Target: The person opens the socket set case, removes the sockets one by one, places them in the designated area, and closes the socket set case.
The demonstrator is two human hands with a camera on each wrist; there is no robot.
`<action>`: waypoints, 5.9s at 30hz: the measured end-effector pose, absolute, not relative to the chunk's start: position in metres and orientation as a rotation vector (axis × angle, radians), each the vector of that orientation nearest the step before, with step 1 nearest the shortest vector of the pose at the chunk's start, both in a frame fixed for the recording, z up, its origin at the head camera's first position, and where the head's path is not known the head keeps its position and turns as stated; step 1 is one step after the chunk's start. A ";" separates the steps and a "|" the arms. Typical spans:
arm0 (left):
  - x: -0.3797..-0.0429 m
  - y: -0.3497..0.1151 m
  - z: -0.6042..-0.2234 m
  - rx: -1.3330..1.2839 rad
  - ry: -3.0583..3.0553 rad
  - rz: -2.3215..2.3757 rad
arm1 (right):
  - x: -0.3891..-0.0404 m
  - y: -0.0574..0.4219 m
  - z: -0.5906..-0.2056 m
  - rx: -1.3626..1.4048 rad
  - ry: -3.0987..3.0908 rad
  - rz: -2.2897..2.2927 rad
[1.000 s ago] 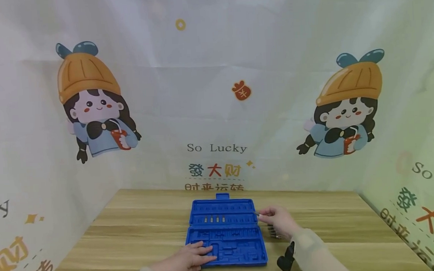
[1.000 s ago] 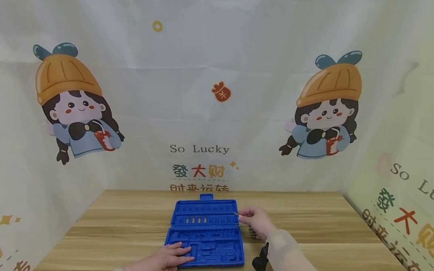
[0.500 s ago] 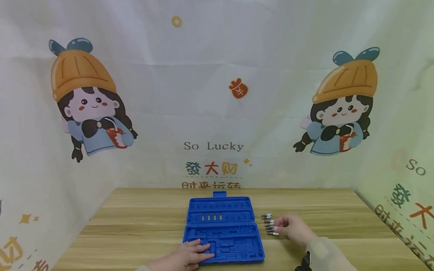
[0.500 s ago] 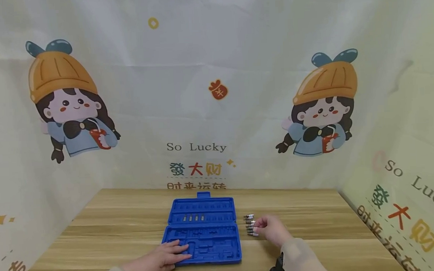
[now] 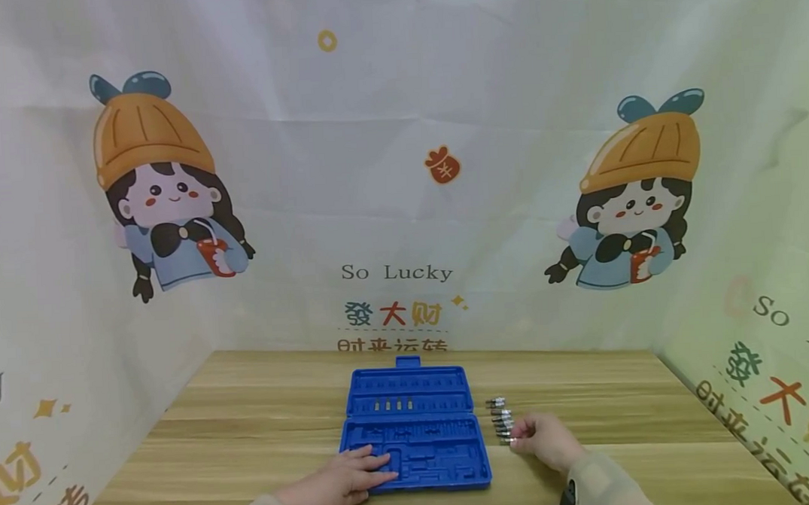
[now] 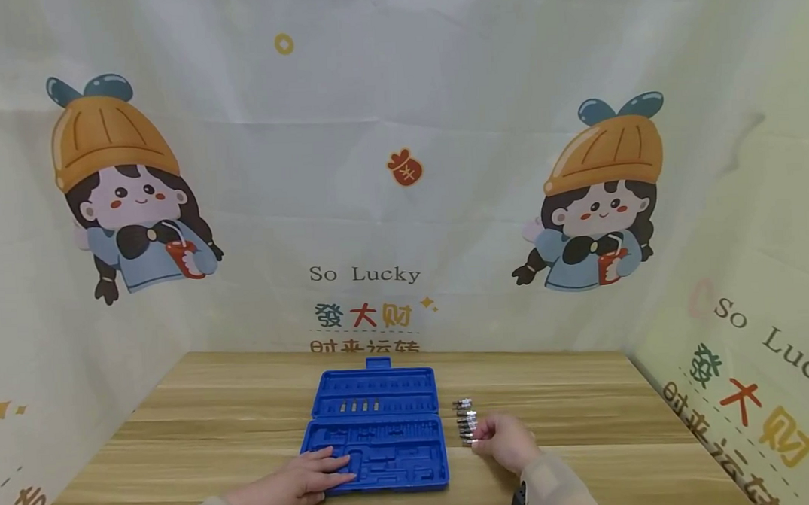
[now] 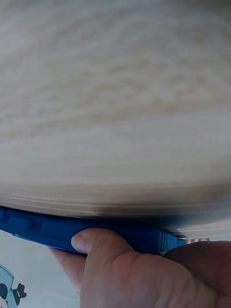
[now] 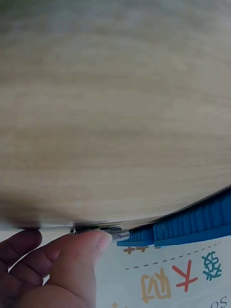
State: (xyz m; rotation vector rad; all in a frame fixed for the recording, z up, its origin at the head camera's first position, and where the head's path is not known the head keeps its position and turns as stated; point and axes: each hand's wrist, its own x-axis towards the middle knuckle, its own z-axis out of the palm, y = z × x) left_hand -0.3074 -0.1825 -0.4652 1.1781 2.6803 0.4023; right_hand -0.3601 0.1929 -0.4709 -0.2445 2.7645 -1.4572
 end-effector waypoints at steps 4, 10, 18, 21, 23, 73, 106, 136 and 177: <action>-0.306 -0.182 -0.465 1.148 2.678 0.415 | -0.360 0.192 -0.473 -0.221 2.806 -1.433; -0.304 -0.182 -0.464 1.141 2.680 0.426 | -0.359 0.191 -0.472 -0.242 2.829 -1.430; -0.302 -0.182 -0.460 1.156 2.680 0.430 | -0.357 0.196 -0.466 -0.351 2.785 -1.405; -0.303 -0.181 -0.460 1.150 2.681 0.428 | -0.358 0.197 -0.458 -0.354 2.756 -1.379; -0.303 -0.180 -0.461 1.152 2.683 0.423 | -0.359 0.195 -0.451 -0.344 2.739 -1.371; -0.302 -0.181 -0.460 1.178 2.707 0.390 | -0.414 0.029 -0.455 -0.035 2.901 -1.154; -0.313 -0.184 -0.468 1.341 2.697 0.326 | -0.422 0.033 -0.449 0.044 2.727 -1.252; -0.311 -0.183 -0.468 1.282 2.690 0.384 | -0.420 0.039 -0.456 -0.147 2.672 -1.495; -0.308 -0.182 -0.465 1.239 2.686 0.408 | -0.370 0.190 -0.448 -0.491 2.662 -1.417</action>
